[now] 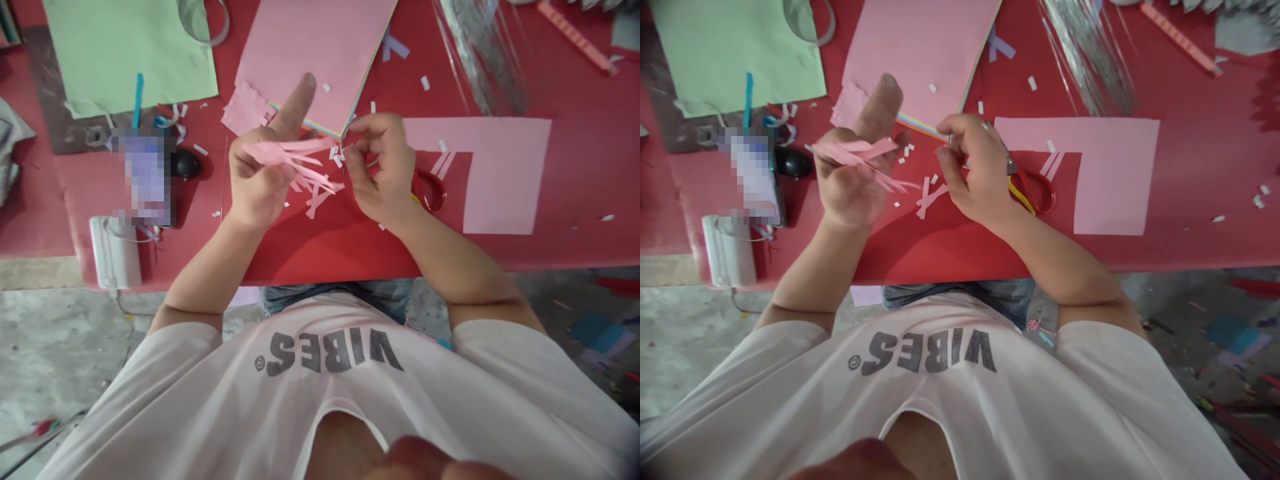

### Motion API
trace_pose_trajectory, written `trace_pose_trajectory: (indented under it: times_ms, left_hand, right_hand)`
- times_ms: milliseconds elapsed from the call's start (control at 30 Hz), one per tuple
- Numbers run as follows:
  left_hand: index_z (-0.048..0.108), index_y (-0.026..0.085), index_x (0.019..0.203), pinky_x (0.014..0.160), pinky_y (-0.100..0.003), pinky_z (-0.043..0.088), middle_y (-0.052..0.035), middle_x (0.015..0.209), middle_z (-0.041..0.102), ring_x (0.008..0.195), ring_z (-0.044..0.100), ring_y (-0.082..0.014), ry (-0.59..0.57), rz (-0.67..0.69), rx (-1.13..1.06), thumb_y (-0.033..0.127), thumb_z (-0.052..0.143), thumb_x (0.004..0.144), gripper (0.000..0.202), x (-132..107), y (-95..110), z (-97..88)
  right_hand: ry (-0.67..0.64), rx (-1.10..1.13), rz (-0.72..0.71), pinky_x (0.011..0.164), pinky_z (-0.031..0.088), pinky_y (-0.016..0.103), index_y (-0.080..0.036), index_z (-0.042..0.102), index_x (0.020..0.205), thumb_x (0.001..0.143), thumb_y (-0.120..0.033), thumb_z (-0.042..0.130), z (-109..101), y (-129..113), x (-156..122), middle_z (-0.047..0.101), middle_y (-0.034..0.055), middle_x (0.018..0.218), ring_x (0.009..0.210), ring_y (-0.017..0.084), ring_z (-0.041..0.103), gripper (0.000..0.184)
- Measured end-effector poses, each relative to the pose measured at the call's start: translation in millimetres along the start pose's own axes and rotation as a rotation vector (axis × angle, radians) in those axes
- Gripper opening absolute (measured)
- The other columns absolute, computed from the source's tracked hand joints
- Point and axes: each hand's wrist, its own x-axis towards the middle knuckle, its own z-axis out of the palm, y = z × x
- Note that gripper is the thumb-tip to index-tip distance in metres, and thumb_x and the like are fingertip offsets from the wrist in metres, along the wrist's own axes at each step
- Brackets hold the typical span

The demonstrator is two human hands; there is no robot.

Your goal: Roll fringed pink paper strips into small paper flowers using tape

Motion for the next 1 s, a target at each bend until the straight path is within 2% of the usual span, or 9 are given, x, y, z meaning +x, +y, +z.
trace_pose_trajectory:
  times_ms: [67, 200, 333, 433, 533, 633, 767, 833, 1000]
  left_hand:
    - [0.061, 0.025, 0.066, 0.118, -0.046, 0.048, 0.0033, 0.138, 0.067, 0.152, 0.043, -0.0282, -0.026, -0.053, -0.116, 0.038, 0.078, 0.074, 0.022, 1.5, -0.6, 1.4]
    - [0.063, 0.025, 0.069, 0.117, -0.045, 0.048, 0.0030, 0.137, 0.068, 0.151, 0.044, -0.0298, -0.062, -0.112, -0.156, 0.041, 0.080, 0.070, 0.023, 1.1, -0.3, 2.5]
    - [0.062, 0.023, 0.067, 0.123, -0.048, 0.043, 0.0016, 0.137, 0.068, 0.151, 0.045, -0.0300, -0.084, -0.120, -0.147, 0.038, 0.082, 0.070, 0.025, 1.4, -0.3, -0.2]
    - [0.057, 0.020, 0.058, 0.120, -0.052, 0.046, -0.0031, 0.132, 0.071, 0.147, 0.050, -0.0339, -0.112, -0.135, -0.102, 0.038, 0.084, 0.069, 0.035, -0.5, -4.5, 0.4]
    - [0.055, 0.019, 0.058, 0.116, -0.054, 0.049, -0.0086, 0.124, 0.072, 0.146, 0.051, -0.0372, -0.012, -0.185, 0.004, 0.033, 0.089, 0.067, 0.037, -5.5, -10.8, 3.3]
    - [0.060, 0.020, 0.067, 0.118, -0.056, 0.047, -0.0108, 0.117, 0.072, 0.148, 0.048, -0.0376, 0.090, -0.256, 0.079, 0.018, 0.085, 0.067, 0.025, -10.5, -14.4, 5.1]
    - [0.065, 0.019, 0.075, 0.121, -0.059, 0.043, -0.0115, 0.117, 0.072, 0.147, 0.049, -0.0368, 0.100, -0.279, 0.095, 0.009, 0.077, 0.067, 0.017, -11.9, -14.8, 2.4]
    - [0.065, 0.019, 0.073, 0.121, -0.059, 0.043, -0.0104, 0.115, 0.072, 0.147, 0.049, -0.0356, 0.076, -0.267, 0.103, 0.011, 0.078, 0.068, 0.016, -9.7, -15.8, -1.2]
    - [0.069, 0.021, 0.069, 0.117, -0.052, 0.048, -0.0089, 0.097, 0.077, 0.134, 0.060, -0.0368, -0.091, -0.180, 0.011, 0.036, 0.085, 0.070, 0.022, -1.9, -19.5, -12.0]
  right_hand:
    - [-0.016, -0.031, -0.079, 0.092, 0.052, 0.051, -0.035, 0.054, 0.123, 0.098, -0.033, 0.040, 0.2, 0.1, 1.6, 0.067, 0.0048, 0.100, 0.094, 0.028, 0.066, 0.029]
    - [-0.099, -0.039, -0.206, 0.096, 0.050, 0.053, -0.033, 0.056, 0.120, 0.093, -0.029, 0.045, -4.6, -6.7, 4.4, 0.069, 0.0045, 0.111, 0.106, 0.029, 0.065, 0.030]
    - [-0.026, -0.048, -0.111, 0.097, 0.050, 0.054, -0.035, 0.058, 0.119, 0.097, -0.036, 0.046, -10.0, -9.1, 3.7, 0.071, 0.0029, 0.102, 0.097, 0.028, 0.067, 0.025]
    - [0.085, -0.032, -0.066, 0.095, 0.052, 0.050, -0.036, 0.061, 0.116, 0.099, -0.044, 0.046, -13.9, -10.2, 5.5, 0.070, 0.0025, 0.105, 0.094, 0.026, 0.068, 0.024]
    - [0.141, -0.035, -0.063, 0.091, 0.054, 0.045, -0.037, 0.062, 0.116, 0.101, -0.046, 0.045, -19.1, -12.1, 10.3, 0.070, 0.0016, 0.107, 0.093, 0.023, 0.069, 0.024]
    - [0.056, -0.042, -0.116, 0.088, 0.054, 0.044, -0.038, 0.064, 0.116, 0.102, -0.044, 0.044, -24.3, -11.6, 15.0, 0.072, 0.0000, 0.103, 0.092, 0.022, 0.068, 0.025]
    - [-0.043, -0.072, -0.174, 0.087, 0.053, 0.045, -0.038, 0.066, 0.116, 0.103, -0.041, 0.043, -27.1, -6.2, 17.8, 0.074, -0.0014, 0.105, 0.095, 0.023, 0.068, 0.027]
    - [-0.031, -0.095, -0.209, 0.086, 0.053, 0.045, -0.039, 0.065, 0.117, 0.103, -0.040, 0.044, -27.2, -3.6, 18.2, 0.075, -0.0023, 0.106, 0.094, 0.022, 0.068, 0.025]
    - [0.004, -0.200, -0.262, 0.089, 0.050, 0.048, -0.041, 0.063, 0.116, 0.102, -0.038, 0.049, -26.6, 2.7, 18.2, 0.076, -0.0030, 0.106, 0.094, 0.024, 0.070, 0.021]
